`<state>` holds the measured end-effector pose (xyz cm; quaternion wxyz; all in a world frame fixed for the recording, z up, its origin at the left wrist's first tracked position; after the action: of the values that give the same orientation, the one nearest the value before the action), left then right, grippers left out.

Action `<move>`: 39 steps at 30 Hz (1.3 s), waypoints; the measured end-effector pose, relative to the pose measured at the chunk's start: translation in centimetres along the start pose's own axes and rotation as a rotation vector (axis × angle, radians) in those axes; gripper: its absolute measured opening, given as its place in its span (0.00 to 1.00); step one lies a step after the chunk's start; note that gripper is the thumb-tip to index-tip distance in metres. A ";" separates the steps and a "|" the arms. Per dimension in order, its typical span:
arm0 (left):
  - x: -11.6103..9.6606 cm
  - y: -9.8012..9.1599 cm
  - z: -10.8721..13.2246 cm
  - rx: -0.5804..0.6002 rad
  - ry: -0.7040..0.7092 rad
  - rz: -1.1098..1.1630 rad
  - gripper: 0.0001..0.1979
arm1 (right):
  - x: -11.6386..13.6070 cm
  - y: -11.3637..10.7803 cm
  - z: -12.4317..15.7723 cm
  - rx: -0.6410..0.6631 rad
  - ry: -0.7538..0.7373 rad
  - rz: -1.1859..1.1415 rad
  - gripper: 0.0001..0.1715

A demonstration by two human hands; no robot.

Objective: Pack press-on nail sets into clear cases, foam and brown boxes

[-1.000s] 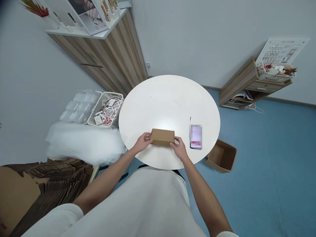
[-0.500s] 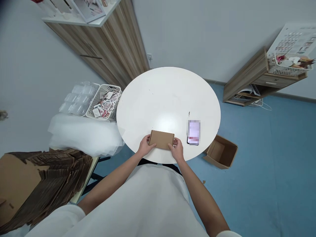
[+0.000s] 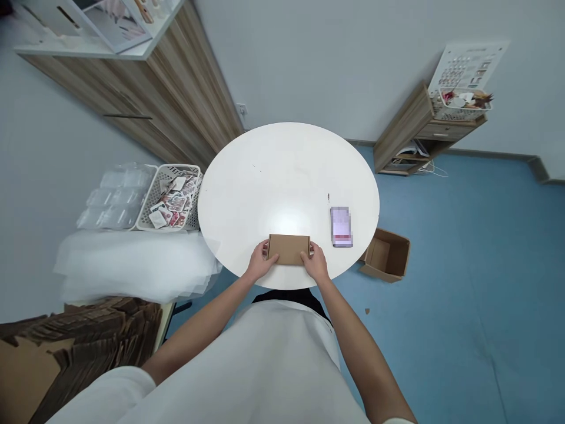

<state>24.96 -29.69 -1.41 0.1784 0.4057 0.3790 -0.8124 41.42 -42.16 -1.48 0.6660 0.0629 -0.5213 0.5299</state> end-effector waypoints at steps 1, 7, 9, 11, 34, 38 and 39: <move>-0.2 -0.2 0.0 0.018 -0.009 0.015 0.28 | 0.2 -0.1 0.3 0.014 0.012 -0.040 0.32; -2.7 0.3 0.5 0.091 0.059 0.070 0.28 | 0.0 -2.1 3.2 -0.105 0.048 -0.146 0.34; -4.1 1.4 0.7 0.118 0.101 0.063 0.29 | -0.6 -3.3 4.2 -0.180 0.044 -0.165 0.33; -5.6 2.9 0.9 0.158 0.128 0.051 0.30 | -1.6 -4.8 5.0 -0.252 0.039 -0.201 0.33; -25.4 40.6 -1.8 0.783 0.413 -0.170 0.39 | -23.3 -32.8 5.5 -0.792 0.323 -0.302 0.38; -26.7 41.0 -1.9 0.754 0.470 -0.242 0.38 | -23.9 -33.3 5.2 -0.828 0.289 -0.295 0.37; -26.5 40.4 -1.9 0.742 0.477 -0.251 0.36 | -23.9 -32.9 5.1 -0.814 0.277 -0.317 0.36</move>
<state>66.16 -54.95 -0.06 -0.1710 0.5687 0.1392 -0.7924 66.14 -74.92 -1.97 0.7728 -0.1962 -0.5770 0.1770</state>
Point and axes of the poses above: each hand's wrist, its own z-axis away from the middle knuckle, its own y-axis out of the palm, x = y × z, the point moved 2 cm from there along -z, towards the middle knuckle, and after that the axes turned 1 degree about x, right-handed, at the moved point
